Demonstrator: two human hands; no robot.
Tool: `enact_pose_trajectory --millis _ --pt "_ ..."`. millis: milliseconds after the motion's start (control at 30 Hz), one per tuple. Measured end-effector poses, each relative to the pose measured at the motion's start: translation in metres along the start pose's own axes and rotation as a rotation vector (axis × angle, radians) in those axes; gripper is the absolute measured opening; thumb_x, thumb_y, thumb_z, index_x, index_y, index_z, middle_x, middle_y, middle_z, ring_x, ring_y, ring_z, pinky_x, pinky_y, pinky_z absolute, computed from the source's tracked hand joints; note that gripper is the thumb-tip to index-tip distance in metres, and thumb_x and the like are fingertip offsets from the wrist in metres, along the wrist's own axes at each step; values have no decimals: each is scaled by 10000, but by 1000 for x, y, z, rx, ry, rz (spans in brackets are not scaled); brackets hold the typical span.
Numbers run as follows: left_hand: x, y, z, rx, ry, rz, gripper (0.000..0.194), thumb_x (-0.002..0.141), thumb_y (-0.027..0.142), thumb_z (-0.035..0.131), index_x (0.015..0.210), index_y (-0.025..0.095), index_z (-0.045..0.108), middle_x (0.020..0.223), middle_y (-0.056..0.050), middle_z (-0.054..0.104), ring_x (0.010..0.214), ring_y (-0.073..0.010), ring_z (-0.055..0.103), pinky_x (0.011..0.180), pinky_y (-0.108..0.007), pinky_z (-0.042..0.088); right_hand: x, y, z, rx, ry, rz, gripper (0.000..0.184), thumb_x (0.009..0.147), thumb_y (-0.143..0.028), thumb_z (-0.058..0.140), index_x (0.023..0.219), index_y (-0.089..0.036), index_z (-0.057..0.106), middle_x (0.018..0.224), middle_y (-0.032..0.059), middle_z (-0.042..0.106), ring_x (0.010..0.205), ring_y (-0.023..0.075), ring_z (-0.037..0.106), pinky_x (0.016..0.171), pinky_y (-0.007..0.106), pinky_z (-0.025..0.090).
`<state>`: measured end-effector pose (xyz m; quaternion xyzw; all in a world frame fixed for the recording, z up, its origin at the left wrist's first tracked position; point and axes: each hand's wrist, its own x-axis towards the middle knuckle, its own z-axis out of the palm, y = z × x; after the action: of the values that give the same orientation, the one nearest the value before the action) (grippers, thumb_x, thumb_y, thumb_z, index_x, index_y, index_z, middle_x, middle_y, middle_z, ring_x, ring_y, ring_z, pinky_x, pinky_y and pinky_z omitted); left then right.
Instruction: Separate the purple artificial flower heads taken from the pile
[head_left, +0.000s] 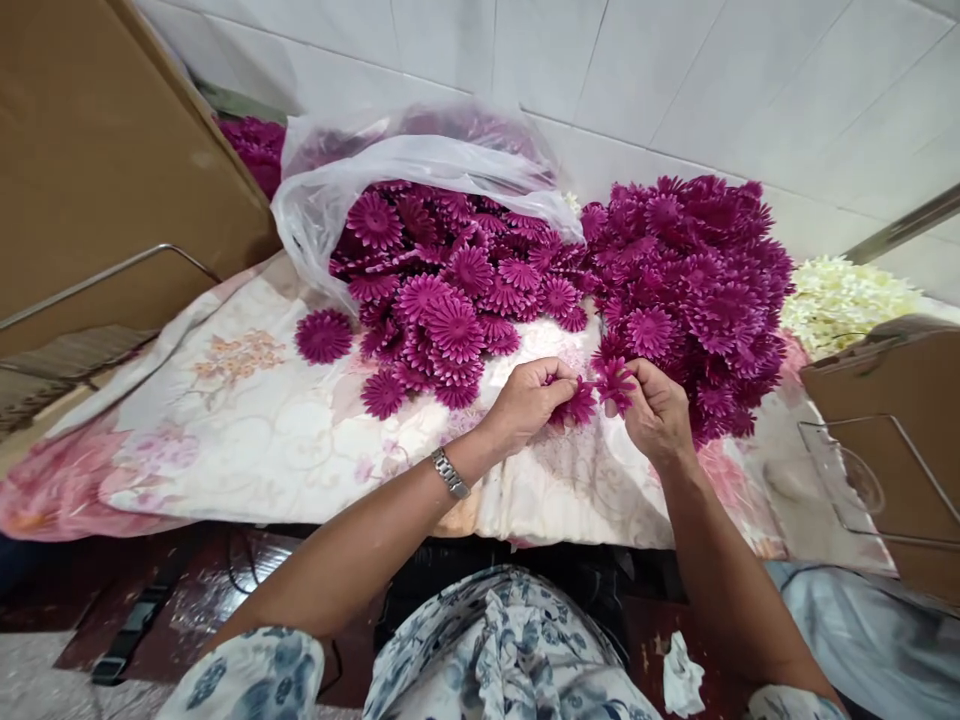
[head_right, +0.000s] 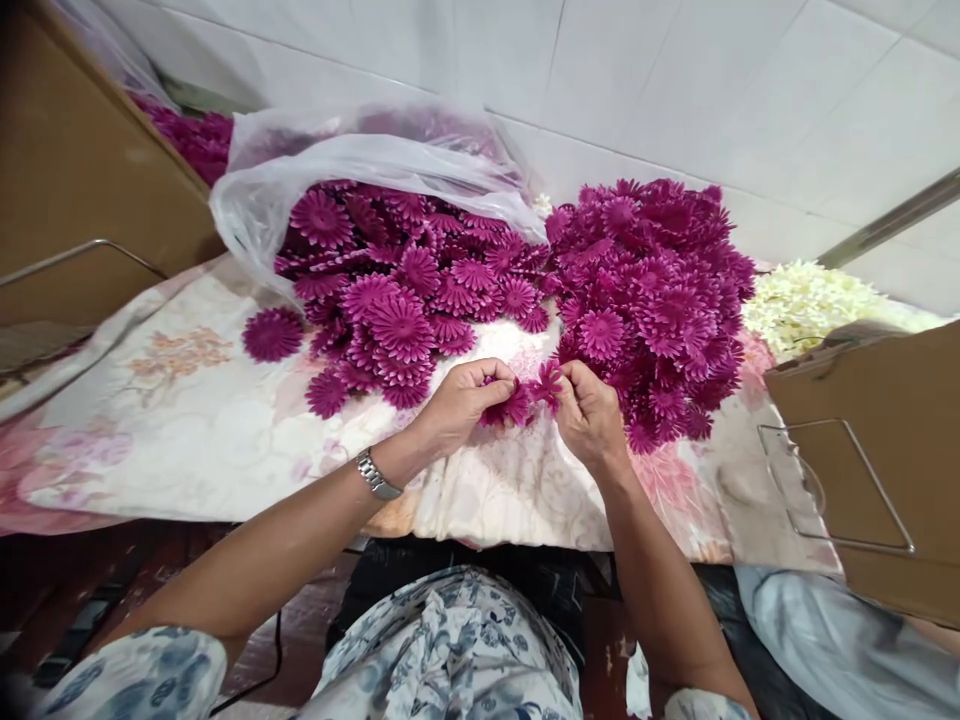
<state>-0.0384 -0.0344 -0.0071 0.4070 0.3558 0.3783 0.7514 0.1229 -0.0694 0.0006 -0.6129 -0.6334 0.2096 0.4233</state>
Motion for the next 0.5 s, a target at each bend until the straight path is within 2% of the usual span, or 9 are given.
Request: enact_pose_trajectory --millis 67,133,267,367,500 --pt "2 -1 1 -40 26 3 47 696 171 594 696 168 548 502 45 531 369 -72 472 328 -170 362 1 0 5 -2 -1 -32 305 894 -399 455 686 -190 532 525 -44 479 467 80 435 480 216 346" --pt "1 -2 1 -81 42 1 101 684 178 610 781 170 582 547 43 553 382 -73 482 329 -176 374 2 0 11 -47 25 -94 280 902 -362 438 696 -193 521 534 -44 480 464 80 446 483 213 350" --pt "-3 -5 1 -180 13 -20 132 695 245 628 781 164 568 569 33 551 411 -84 499 356 -200 416 3 0 27 -297 188 -337 202 895 -256 451 713 -194 511 504 -53 458 422 73 408 458 211 309" --pt "-5 -7 0 -233 -20 -18 210 698 327 664 776 172 546 606 35 553 448 -88 508 372 -216 443 1 3 35 -443 252 -494 167 892 -216 466 735 -192 517 531 -34 505 466 88 462 488 218 331" --pt "-3 -10 0 -221 52 -2 234 609 223 709 771 173 547 621 51 562 465 -76 514 408 -204 442 -1 5 38 -513 254 -544 152 883 -172 461 744 -188 520 560 -17 538 500 100 489 511 224 353"
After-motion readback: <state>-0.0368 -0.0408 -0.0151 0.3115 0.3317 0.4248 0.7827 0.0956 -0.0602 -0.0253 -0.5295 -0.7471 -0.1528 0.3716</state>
